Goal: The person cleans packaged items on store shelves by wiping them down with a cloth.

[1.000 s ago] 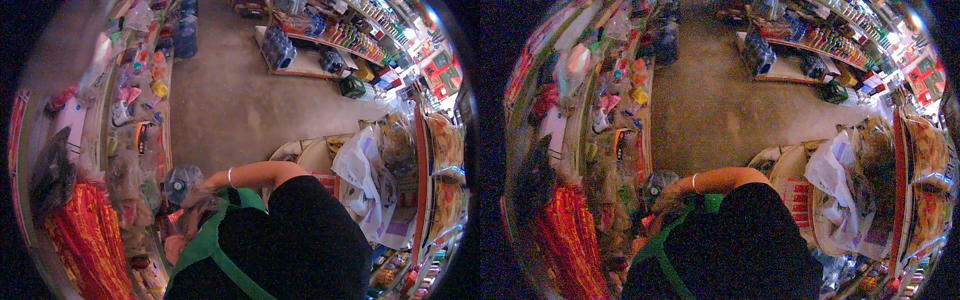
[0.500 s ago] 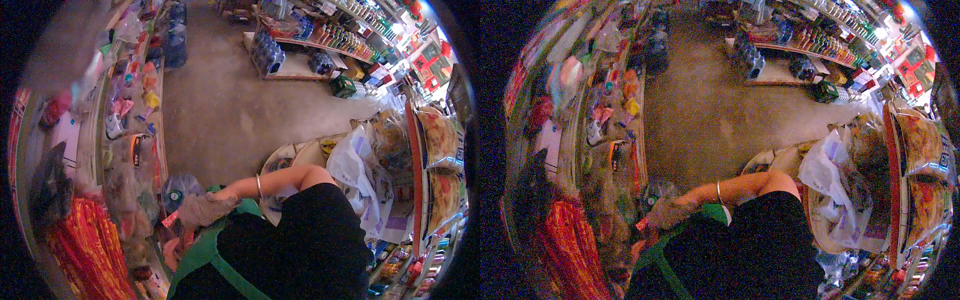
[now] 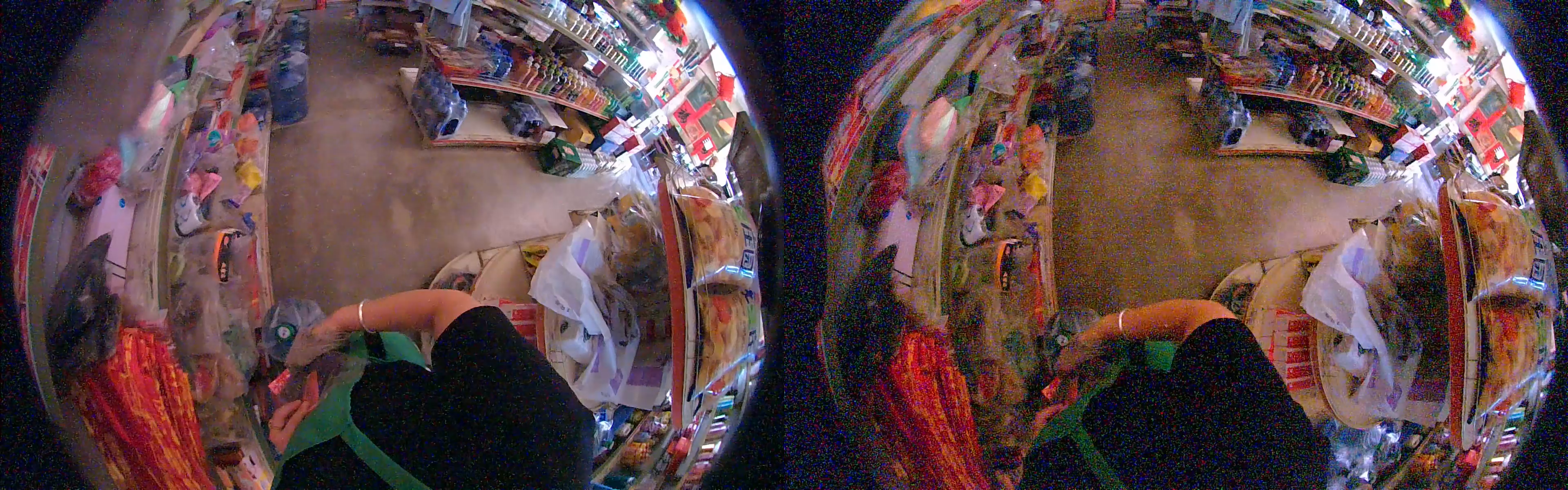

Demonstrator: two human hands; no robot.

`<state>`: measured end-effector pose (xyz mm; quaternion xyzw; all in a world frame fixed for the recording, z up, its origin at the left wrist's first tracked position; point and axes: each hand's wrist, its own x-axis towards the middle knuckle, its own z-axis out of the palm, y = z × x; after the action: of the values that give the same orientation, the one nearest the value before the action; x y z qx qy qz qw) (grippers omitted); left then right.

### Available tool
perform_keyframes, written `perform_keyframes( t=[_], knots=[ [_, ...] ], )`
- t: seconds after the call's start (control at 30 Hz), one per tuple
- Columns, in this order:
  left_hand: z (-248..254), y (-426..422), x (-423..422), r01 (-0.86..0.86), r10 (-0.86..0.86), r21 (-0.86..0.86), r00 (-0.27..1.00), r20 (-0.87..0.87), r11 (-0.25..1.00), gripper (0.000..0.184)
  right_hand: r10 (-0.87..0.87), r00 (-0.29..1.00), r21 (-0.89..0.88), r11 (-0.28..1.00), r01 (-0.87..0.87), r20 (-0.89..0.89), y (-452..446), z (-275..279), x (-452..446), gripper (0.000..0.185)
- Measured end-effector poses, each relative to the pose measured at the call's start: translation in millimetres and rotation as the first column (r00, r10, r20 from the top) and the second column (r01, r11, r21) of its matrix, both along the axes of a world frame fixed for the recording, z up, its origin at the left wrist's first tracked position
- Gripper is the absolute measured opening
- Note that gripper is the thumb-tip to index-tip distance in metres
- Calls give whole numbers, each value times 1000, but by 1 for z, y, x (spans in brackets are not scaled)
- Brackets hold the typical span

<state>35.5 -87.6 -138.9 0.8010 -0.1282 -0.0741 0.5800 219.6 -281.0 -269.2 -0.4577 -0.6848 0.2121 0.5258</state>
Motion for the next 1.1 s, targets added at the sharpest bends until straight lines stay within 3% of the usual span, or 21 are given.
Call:
perform_keyframes(
  t=[0.03,0.17,0.23,0.33,0.43,0.53,0.63,0.7,0.77,0.83,0.93,1.03,1.1],
  knots=[
    [3,-5,-2,-82,63,-126,987,-148,989,30,-18,996,16,1000,17,86,5,2,0,25],
    [19,-4,0,25,-36,116,995,94,993,29,-32,967,31,999,25,254,8,9,2,27],
    [19,-3,-1,-2,-23,159,987,157,987,29,9,981,-131,991,16,191,7,22,3,28],
    [46,-12,1,-108,-52,390,925,377,914,27,-30,991,-280,958,66,132,-9,47,0,28],
    [31,0,-5,-79,-72,407,936,344,910,28,-115,993,-330,937,114,18,-30,69,-8,27],
    [0,-13,-24,-340,332,28,931,154,940,31,-172,976,-325,938,121,-133,-41,95,-17,27],
    [-23,-3,-31,-404,401,-49,914,-62,913,32,-183,953,-291,951,109,-240,-38,109,-27,26],
    [10,-13,-12,-325,302,79,928,217,942,32,-164,954,-268,959,94,-252,-35,117,-28,26],
    [19,-16,-8,-274,225,140,929,293,951,30,-118,968,-250,966,61,-223,-34,127,-23,26],
    [10,-9,-14,-233,210,114,960,185,966,28,-42,987,-248,969,3,-155,-30,135,-14,26],
    [31,-4,3,4,-82,273,958,276,962,35,103,994,-214,971,-107,-29,4,121,-2,25],
    [45,6,22,337,-410,395,904,116,855,45,231,972,-175,959,-222,32,55,82,-3,25],
    [55,6,25,371,-458,465,885,84,803,49,276,960,-149,952,-266,48,84,50,-8,24]
  ],
)
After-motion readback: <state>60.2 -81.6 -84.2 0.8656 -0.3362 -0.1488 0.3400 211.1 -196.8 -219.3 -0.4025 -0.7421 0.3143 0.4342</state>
